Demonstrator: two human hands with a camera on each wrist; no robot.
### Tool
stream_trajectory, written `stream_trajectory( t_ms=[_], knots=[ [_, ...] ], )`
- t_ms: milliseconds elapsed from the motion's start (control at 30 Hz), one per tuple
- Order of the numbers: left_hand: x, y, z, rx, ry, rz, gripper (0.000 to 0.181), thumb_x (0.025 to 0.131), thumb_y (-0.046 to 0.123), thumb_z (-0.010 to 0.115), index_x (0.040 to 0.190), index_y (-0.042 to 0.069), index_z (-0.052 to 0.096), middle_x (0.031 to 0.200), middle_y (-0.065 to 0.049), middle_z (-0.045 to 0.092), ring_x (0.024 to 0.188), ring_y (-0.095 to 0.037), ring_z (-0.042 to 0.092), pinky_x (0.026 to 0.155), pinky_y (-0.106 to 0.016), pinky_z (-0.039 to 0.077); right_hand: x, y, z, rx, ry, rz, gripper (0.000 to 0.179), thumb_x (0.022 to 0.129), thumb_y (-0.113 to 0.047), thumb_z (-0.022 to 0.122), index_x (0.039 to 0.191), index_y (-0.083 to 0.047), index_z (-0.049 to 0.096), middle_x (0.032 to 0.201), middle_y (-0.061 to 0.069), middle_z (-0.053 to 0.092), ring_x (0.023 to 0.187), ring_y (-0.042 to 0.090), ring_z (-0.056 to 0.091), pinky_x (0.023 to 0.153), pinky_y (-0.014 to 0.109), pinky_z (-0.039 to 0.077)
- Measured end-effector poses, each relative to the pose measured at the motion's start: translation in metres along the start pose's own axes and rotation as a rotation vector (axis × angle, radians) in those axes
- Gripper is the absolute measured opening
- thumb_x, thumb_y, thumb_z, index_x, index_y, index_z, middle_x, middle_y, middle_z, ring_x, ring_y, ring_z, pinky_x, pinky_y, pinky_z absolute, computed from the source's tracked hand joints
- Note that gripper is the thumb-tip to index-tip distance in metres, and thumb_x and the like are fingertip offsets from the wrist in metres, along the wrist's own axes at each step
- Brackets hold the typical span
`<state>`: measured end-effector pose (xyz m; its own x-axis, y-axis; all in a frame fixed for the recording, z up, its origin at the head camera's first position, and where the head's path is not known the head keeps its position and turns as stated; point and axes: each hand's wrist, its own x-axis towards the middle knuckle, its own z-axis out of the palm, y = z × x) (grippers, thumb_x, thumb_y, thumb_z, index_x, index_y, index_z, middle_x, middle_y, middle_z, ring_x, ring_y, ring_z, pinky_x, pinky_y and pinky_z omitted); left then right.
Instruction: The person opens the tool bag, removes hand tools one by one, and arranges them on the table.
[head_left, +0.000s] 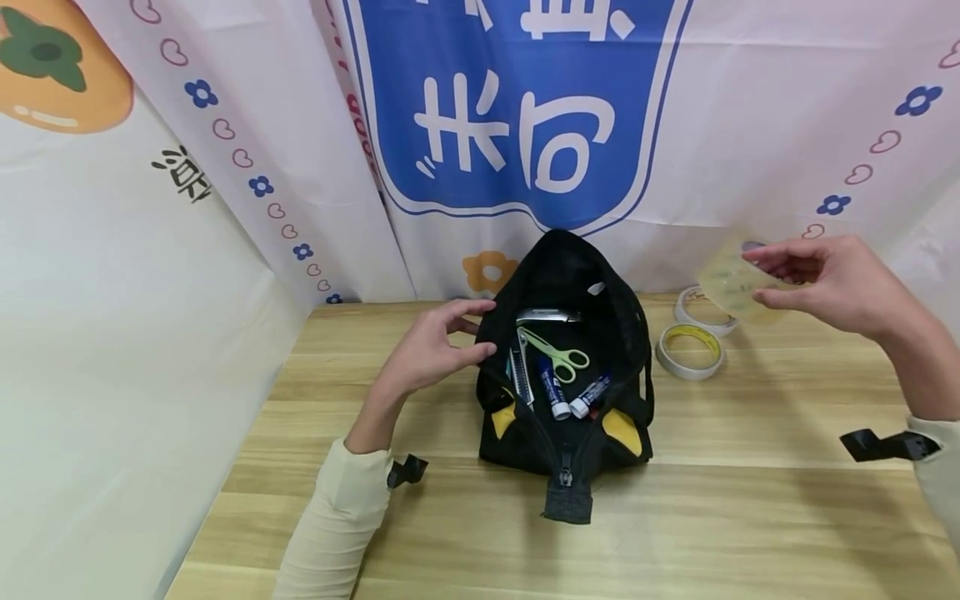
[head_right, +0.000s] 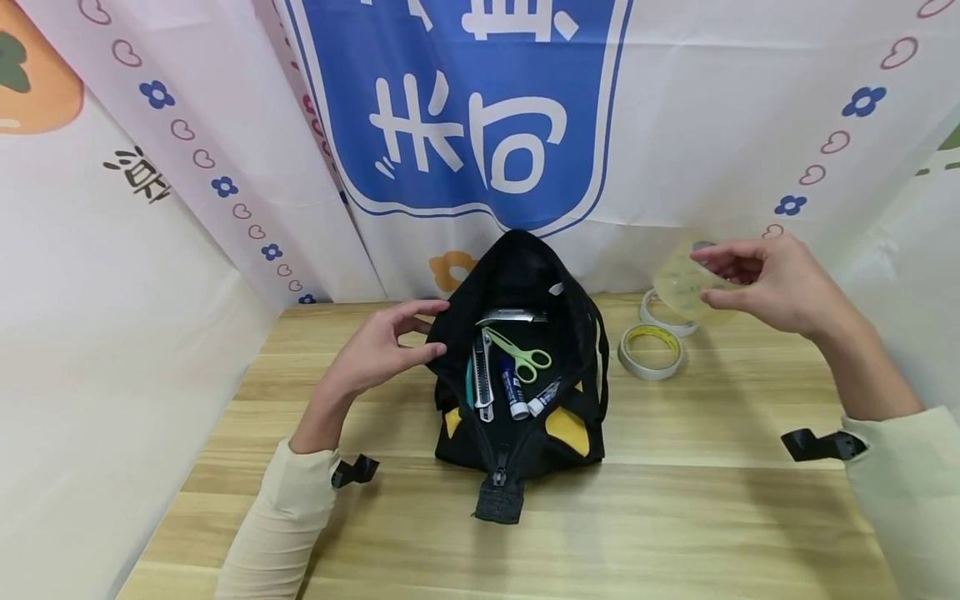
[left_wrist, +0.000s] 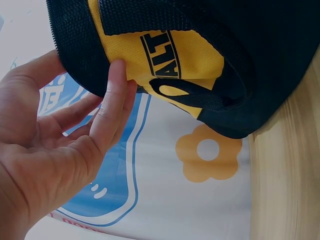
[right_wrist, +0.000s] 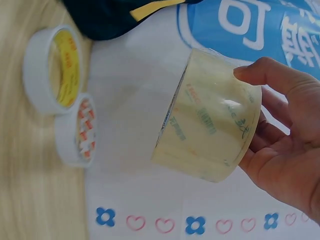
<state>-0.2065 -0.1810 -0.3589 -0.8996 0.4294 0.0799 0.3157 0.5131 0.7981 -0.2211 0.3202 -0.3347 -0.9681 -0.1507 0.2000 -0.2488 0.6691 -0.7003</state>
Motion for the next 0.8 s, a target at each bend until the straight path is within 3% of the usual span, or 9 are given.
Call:
stream_trajectory(
  t_ms=[800],
  knots=[
    [0.001, -0.001, 0.001, -0.009, -0.001, 0.010, 0.058, 0.096, 0.013, 0.081, 0.151, 0.010, 0.061, 0.156, -0.011, 0.060, 0.125, -0.033, 0.071, 0.086, -0.037, 0.066, -0.016, 0.067, 0.004, -0.110, -0.033, 0.051, 0.047, 0.088, -0.001, 0.086, 0.132, 0.006, 0.072, 0.094, -0.042, 0.060, 0.082, -0.012, 0.060, 0.068, 0.010, 0.053]
  ],
)
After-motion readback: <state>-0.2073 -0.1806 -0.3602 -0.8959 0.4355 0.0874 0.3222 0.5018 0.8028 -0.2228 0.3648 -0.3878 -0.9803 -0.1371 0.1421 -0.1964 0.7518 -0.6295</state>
